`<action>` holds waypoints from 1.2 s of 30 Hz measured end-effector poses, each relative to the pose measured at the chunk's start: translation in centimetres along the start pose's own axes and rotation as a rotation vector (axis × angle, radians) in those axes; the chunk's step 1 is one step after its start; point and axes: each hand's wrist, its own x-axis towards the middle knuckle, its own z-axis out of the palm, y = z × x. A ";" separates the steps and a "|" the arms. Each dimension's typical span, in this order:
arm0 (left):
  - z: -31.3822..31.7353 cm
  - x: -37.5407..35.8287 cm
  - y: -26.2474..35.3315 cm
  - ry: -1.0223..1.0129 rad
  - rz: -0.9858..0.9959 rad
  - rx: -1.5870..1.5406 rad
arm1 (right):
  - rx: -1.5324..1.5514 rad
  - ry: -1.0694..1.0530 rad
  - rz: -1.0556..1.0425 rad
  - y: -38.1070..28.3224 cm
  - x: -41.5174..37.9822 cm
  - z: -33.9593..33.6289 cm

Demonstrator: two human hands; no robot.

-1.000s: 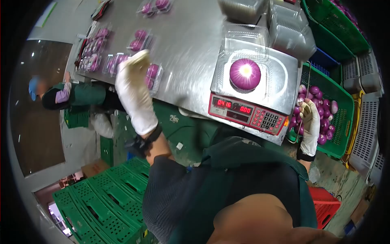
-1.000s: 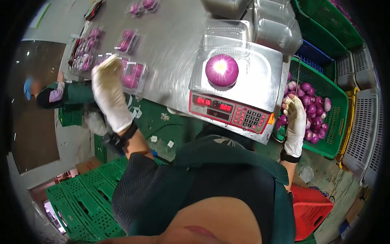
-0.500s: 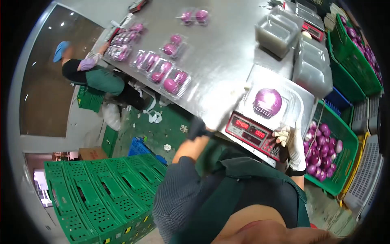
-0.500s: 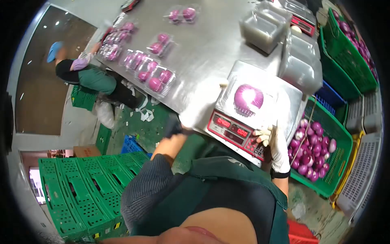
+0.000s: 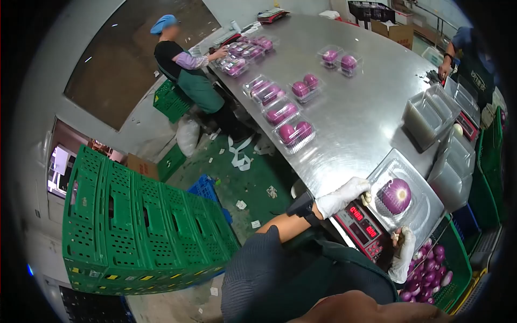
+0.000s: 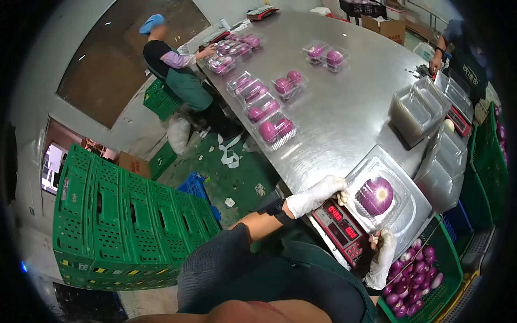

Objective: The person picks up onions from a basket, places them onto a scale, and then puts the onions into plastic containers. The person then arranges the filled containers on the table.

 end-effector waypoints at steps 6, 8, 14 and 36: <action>-3.4 4.1 7.6 0.327 0.277 -0.312 | 0.116 -0.070 -0.158 -4.3 -1.2 3.8; -5.8 6.4 9.5 0.462 0.352 -0.327 | 0.085 0.046 -0.126 -3.9 -1.2 1.4; -16.0 16.8 7.8 0.706 0.746 -0.162 | 0.251 0.218 -0.024 -3.0 -3.3 -1.3; 4.1 30.2 7.4 0.653 0.969 1.104 | 0.084 0.605 -0.218 -5.8 -7.0 -7.5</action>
